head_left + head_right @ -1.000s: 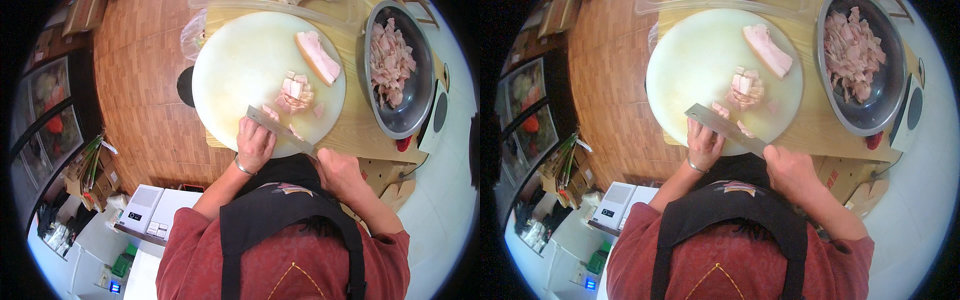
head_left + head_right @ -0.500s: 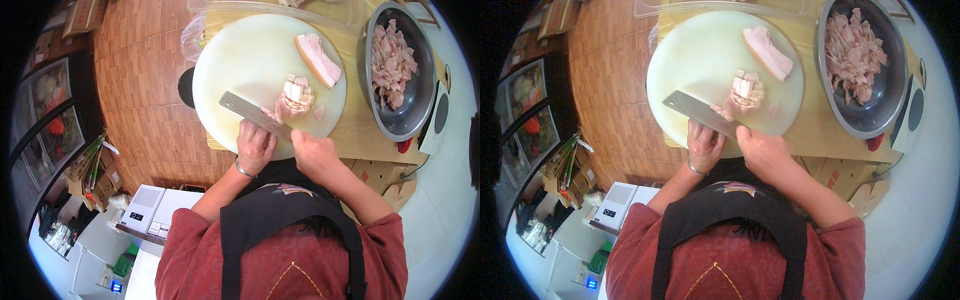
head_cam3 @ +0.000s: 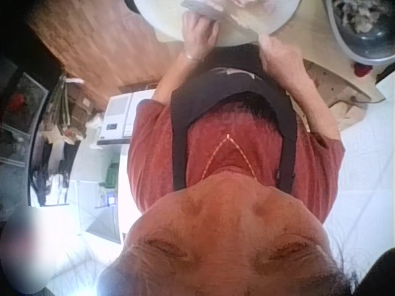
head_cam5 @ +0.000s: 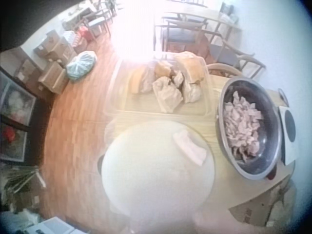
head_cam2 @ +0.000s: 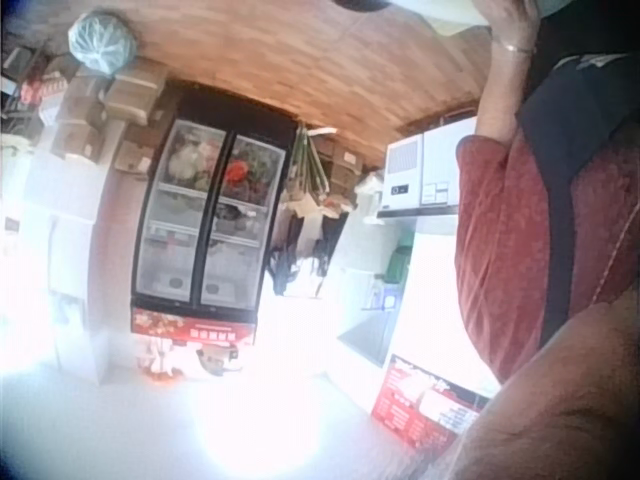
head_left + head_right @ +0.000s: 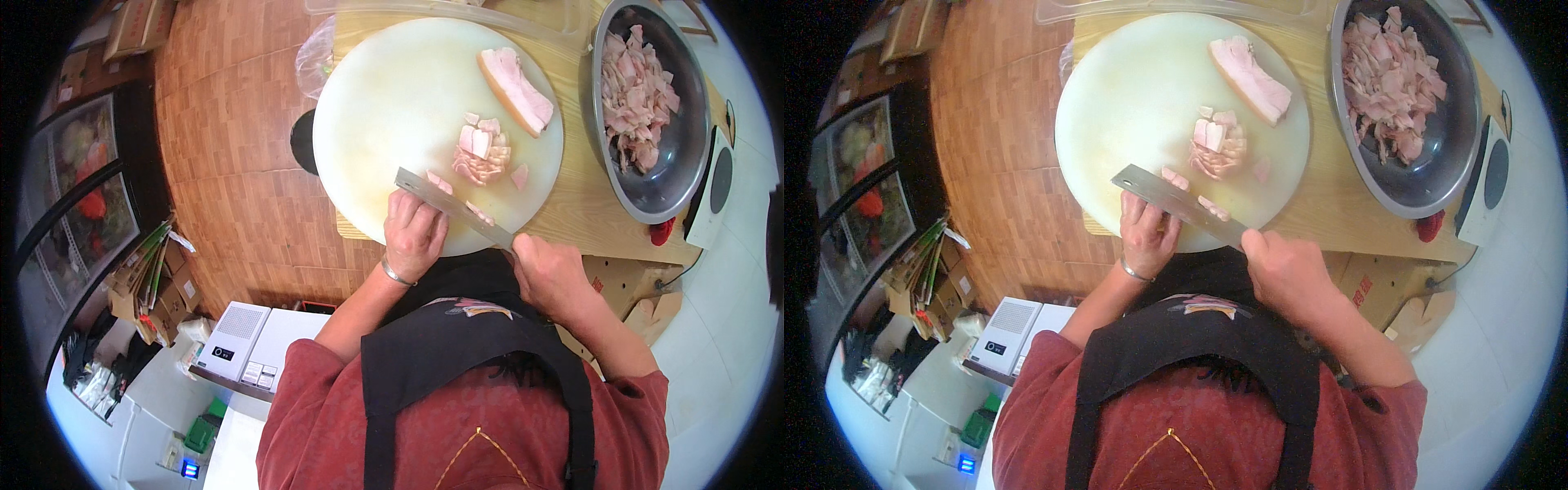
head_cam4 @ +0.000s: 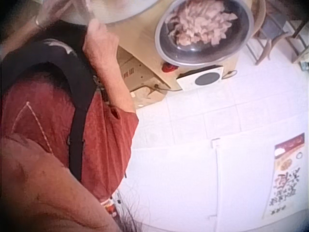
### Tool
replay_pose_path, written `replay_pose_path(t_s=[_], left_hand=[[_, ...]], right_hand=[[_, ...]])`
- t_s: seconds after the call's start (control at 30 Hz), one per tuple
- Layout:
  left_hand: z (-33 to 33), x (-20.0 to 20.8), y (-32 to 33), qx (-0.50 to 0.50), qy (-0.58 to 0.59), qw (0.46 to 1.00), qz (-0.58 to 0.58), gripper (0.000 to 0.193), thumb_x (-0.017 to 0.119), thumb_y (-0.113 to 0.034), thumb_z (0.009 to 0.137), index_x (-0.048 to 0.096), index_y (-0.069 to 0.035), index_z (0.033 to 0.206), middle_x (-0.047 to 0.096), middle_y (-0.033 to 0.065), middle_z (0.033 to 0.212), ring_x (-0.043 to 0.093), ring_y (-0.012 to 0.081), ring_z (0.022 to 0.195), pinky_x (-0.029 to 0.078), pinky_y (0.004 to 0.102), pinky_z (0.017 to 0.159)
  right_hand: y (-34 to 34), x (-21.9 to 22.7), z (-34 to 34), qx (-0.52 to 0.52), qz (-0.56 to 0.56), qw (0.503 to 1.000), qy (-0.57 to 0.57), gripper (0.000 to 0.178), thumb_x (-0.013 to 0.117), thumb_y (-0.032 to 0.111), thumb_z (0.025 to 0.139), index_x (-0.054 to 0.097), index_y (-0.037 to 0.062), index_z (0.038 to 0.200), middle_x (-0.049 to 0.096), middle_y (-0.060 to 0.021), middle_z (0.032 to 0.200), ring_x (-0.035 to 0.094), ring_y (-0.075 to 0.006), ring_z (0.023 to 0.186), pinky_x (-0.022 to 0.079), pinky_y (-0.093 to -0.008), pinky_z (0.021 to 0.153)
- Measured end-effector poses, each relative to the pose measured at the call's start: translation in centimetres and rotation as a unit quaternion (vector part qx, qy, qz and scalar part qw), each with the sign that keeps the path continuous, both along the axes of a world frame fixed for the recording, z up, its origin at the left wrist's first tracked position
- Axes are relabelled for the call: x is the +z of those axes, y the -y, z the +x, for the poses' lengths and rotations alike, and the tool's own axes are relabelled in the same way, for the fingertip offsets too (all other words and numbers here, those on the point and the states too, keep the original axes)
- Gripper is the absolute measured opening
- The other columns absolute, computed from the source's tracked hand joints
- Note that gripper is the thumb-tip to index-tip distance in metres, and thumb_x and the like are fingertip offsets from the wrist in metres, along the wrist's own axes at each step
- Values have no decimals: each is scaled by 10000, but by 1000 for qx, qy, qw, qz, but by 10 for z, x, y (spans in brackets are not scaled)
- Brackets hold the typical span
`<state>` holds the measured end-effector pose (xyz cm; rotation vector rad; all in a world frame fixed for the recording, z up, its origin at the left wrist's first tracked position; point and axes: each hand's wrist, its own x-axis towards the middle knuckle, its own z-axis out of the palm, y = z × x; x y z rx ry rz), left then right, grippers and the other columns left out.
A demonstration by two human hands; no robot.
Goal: The person slices a piece of pork belly into thin strips on a white cutting board using a cleaver. The sliced pieces are transferred into a metal bowl. The person continues slicing additional pieces of pork belly in the same manner.
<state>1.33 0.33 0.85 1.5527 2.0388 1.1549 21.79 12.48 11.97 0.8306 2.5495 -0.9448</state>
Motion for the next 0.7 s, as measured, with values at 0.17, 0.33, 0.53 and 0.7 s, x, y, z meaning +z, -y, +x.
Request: replay_pose_path(t_s=[0.17, 0.33, 0.53, 0.7], left_hand=[[-2, 4, -4, -10, -5, 1000, 4, 398, 781, 44, 740, 716, 13, 1132, 671, 175, 1165, 611, 401, 1030, 509, 458, 901], [0, -2, -1, -11, -10, 1000, -9, 434, 778, 39, 736, 715, 18, 1166, 670, 182, 1183, 613, 413, 1065, 505, 459, 929], [-3, 3, -4, -13, 9, 1000, -14, 421, 775, 41, 733, 717, 19, 1149, 667, 184, 1158, 613, 419, 1045, 509, 475, 907], [-3, 6, -7, 1, 18, 1000, -20, 363, 779, 36, 733, 720, 3, 1090, 674, 166, 1115, 614, 395, 995, 516, 454, 864]], right_hand=[[3, 13, 6, -3, 5, 1000, 13, 121, 634, 97, 899, 522, 68, 934, 627, -147, 782, 668, -378, 658, 529, -499, 581], [2, 13, 6, -6, -11, 1000, 16, 122, 626, 73, 900, 509, 56, 925, 617, -161, 779, 664, -383, 654, 527, -495, 579], [1, -1, -4, 2, -21, 1000, 22, 150, 642, 50, 894, 504, 40, 951, 615, -170, 800, 657, -388, 676, 514, -495, 584], [4, -22, -18, -3, -20, 1000, 10, 153, 635, 53, 897, 519, 35, 996, 640, -157, 811, 667, -386, 696, 519, -489, 597]])
